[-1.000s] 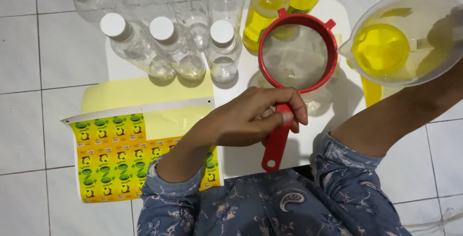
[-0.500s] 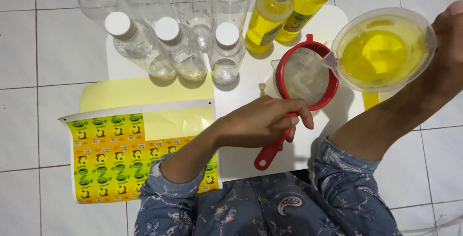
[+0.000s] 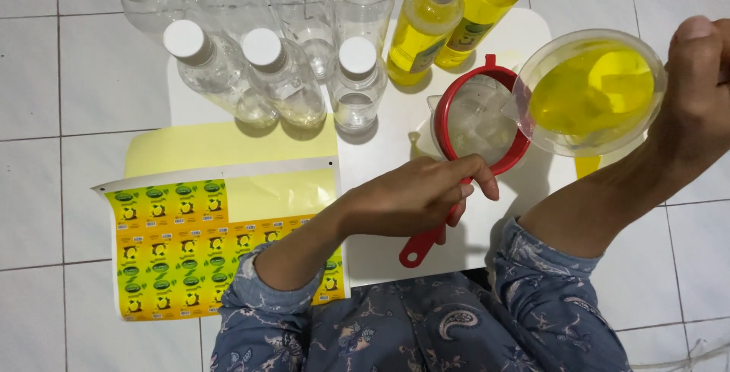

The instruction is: The person applies a label to a plastic bottle filled with yellow liquid. They then use a red strainer to pour the yellow liquid from a large container into several empty plastic bottles.

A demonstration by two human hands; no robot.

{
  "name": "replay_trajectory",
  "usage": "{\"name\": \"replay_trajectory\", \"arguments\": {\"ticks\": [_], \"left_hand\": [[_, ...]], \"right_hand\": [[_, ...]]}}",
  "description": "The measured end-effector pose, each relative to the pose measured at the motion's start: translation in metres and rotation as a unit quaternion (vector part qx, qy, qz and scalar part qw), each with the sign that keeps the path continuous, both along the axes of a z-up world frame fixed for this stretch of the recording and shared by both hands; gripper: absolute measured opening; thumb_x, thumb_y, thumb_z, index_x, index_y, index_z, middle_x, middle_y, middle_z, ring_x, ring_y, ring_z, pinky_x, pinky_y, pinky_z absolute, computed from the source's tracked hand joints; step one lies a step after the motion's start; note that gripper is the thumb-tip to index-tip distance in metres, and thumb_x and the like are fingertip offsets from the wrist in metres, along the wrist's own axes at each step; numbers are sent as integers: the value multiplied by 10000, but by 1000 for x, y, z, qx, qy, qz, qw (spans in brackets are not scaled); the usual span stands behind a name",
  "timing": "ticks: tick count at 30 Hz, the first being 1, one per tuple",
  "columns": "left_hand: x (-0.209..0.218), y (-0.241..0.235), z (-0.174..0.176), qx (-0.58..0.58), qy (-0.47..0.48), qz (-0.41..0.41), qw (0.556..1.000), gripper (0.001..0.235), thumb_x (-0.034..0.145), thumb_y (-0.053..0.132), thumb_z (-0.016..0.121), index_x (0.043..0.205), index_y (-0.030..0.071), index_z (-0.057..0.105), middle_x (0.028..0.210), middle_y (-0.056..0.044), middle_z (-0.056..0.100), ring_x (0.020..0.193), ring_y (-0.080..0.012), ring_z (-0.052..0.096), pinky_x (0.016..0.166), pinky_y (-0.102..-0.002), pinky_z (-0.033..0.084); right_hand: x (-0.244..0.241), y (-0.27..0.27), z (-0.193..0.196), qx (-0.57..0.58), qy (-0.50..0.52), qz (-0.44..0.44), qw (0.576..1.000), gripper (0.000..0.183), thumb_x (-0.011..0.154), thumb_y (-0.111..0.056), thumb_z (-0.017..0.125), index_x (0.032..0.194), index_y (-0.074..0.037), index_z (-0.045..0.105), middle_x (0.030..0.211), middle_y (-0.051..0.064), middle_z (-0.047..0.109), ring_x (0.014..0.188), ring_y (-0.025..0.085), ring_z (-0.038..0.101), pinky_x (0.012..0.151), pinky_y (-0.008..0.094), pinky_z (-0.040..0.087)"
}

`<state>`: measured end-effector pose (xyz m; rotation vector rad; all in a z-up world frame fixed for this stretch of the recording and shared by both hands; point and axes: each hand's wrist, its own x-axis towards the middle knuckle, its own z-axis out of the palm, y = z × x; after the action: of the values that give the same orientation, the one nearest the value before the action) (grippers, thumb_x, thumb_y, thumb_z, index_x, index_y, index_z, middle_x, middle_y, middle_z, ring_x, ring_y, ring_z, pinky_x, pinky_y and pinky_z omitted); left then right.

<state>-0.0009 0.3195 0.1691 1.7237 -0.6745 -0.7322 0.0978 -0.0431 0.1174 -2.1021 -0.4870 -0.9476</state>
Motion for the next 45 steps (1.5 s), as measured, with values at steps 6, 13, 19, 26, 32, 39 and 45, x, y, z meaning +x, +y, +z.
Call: {"name": "replay_trajectory", "arguments": {"ticks": [6, 13, 19, 26, 32, 39, 45], "left_hand": [[0, 1, 1, -16, 17, 6, 1000, 357, 993, 122, 311, 1176, 122, 617, 694, -55, 656, 628, -198, 680, 530, -361, 508], [1, 0, 3, -8, 33, 11, 999, 344, 978, 107, 337, 1163, 130, 626, 702, -69, 655, 622, -210, 657, 519, -372, 487], [2, 0, 2, -14, 37, 13, 999, 335, 975, 99, 359, 1166, 133, 632, 713, -61, 664, 634, -201, 676, 531, -361, 516], [3, 0, 1, -14, 28, 8, 999, 314, 994, 99, 364, 1170, 134, 621, 726, -61, 669, 628, -201, 682, 524, -367, 521], [4, 0, 5, -3, 57, 0, 998, 333, 994, 108, 340, 1178, 133, 618, 730, -68, 663, 614, -210, 707, 497, -364, 525], [4, 1, 8, -2, 85, -6, 996, 287, 1028, 161, 349, 1165, 121, 597, 732, -67, 645, 602, -209, 722, 495, -357, 537], [0, 0, 9, 1, 41, 15, 999, 308, 959, 96, 361, 1141, 132, 606, 708, -73, 666, 605, -208, 683, 502, -363, 492]], "right_hand": [[-4, 1, 5, -95, -29, -1, 995, 321, 1307, 212, 680, 988, 172, 689, 764, 204, 555, 594, 226, 344, 609, 364, 326], [-7, -1, 4, -126, -34, -24, 991, 289, 1307, 216, 732, 1019, 187, 736, 776, 204, 573, 594, 223, 341, 602, 351, 324], [-5, -4, 1, -117, -28, -11, 993, 351, 1314, 234, 719, 973, 163, 676, 772, 205, 557, 592, 229, 336, 597, 361, 313], [-9, -1, 2, -125, -20, -28, 992, 374, 1321, 205, 719, 955, 143, 671, 753, 188, 539, 587, 222, 329, 602, 357, 324], [-7, -2, 1, -119, -11, -26, 992, 416, 1287, 247, 725, 910, 105, 618, 752, 175, 528, 575, 212, 300, 589, 355, 297], [-8, 4, 6, -111, -10, 5, 994, 384, 1303, 248, 696, 949, 120, 625, 743, 175, 512, 575, 216, 316, 584, 362, 290], [-15, 13, 10, -103, -26, -12, 994, 263, 1276, 248, 734, 1040, 154, 667, 843, 229, 591, 634, 255, 400, 655, 366, 374]]}}
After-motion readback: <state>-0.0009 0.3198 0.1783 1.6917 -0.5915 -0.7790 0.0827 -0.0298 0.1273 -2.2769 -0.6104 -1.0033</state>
